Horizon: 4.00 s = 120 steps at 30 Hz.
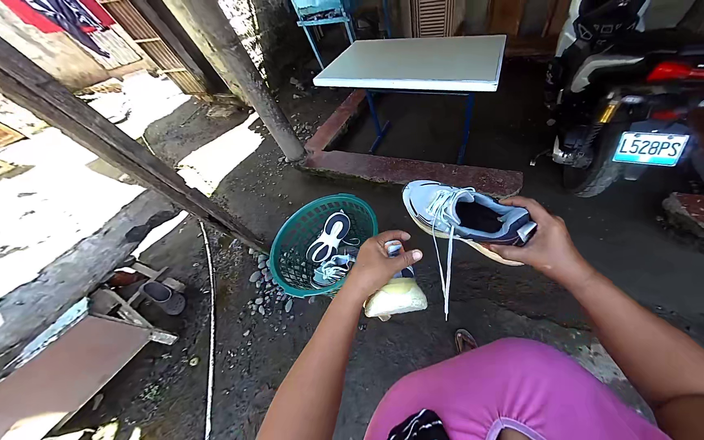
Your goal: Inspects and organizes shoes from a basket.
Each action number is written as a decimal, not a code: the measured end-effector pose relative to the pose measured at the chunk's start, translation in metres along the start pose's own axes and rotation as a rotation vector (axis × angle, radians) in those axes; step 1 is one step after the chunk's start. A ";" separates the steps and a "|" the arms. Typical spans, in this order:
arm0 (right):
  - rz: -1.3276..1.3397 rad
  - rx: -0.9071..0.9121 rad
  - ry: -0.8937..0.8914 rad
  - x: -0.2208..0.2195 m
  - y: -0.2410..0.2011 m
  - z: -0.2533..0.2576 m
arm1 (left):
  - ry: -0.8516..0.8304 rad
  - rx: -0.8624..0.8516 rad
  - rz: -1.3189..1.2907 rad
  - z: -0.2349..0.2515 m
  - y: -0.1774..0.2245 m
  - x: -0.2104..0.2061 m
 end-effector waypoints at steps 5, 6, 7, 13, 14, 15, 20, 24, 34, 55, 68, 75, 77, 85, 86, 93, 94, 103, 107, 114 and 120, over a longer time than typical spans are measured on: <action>-0.099 0.028 0.060 0.021 -0.028 -0.007 | -0.206 0.085 0.078 -0.010 -0.041 -0.064; -0.116 0.042 0.068 0.023 -0.034 -0.010 | -0.230 0.086 0.081 -0.009 -0.044 -0.077; -0.133 0.054 0.073 0.024 -0.039 -0.013 | -0.243 0.085 0.070 -0.008 -0.046 -0.088; -0.178 0.105 0.094 0.032 -0.056 -0.029 | -0.193 0.019 -0.068 0.012 -0.039 -0.131; -0.192 0.107 0.098 0.036 -0.056 -0.030 | -0.172 0.005 -0.058 0.014 -0.038 -0.134; -0.211 0.106 0.104 0.041 -0.054 -0.031 | -0.160 0.000 -0.044 0.016 -0.037 -0.136; -0.386 0.082 0.108 0.073 -0.018 -0.039 | -0.148 -0.006 0.127 0.019 -0.018 -0.127; -0.496 0.012 0.040 0.092 0.040 -0.060 | -0.186 -0.049 0.390 0.024 0.024 -0.117; -0.395 -0.143 -0.209 0.144 0.159 -0.090 | -0.254 -0.320 0.977 0.039 0.192 -0.195; -0.126 -0.204 -0.344 0.239 0.245 -0.055 | -0.658 -0.736 1.345 0.033 0.375 -0.431; -0.061 -0.234 -0.323 0.259 0.256 -0.065 | -0.785 -0.481 1.290 0.064 0.318 -0.460; -0.058 -0.210 -0.314 0.270 0.251 -0.057 | -0.695 -0.278 1.380 0.072 0.312 -0.461; -0.064 -0.214 -0.334 0.270 0.251 -0.055 | -0.699 -0.261 1.356 0.074 0.307 -0.466; -0.080 -0.219 -0.332 0.274 0.260 -0.055 | -0.748 -0.258 1.233 0.072 0.299 -0.471; -0.072 -0.231 -0.322 0.276 0.261 -0.056 | -0.751 -0.268 1.204 0.075 0.300 -0.466; -0.047 -0.276 -0.204 0.287 0.262 -0.062 | -0.763 -0.296 1.112 0.066 0.312 -0.450; -0.049 -0.281 -0.185 0.288 0.260 -0.063 | -0.758 -0.311 1.092 0.065 0.313 -0.449; -0.119 -0.229 -0.126 0.290 0.223 -0.074 | -0.727 -0.378 0.993 0.053 0.315 -0.435; -0.140 -0.237 -0.136 0.286 0.208 -0.082 | -0.726 -0.345 1.099 0.039 0.311 -0.436; 0.081 -0.529 -0.069 0.285 0.230 -0.114 | -0.619 -0.444 0.922 0.024 0.325 -0.379; 0.217 -0.556 0.156 0.293 0.222 -0.123 | -0.828 -0.455 0.953 -0.037 0.301 -0.390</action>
Point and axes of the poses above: each hand's wrist, its own z-axis towards the middle knuckle, its own x-axis out of the back of the hand, y = z × x, the point moved 8 cm from there along z, towards the middle knuckle, and after that the axes turned 9 degrees about y, right-handed, at the moved point
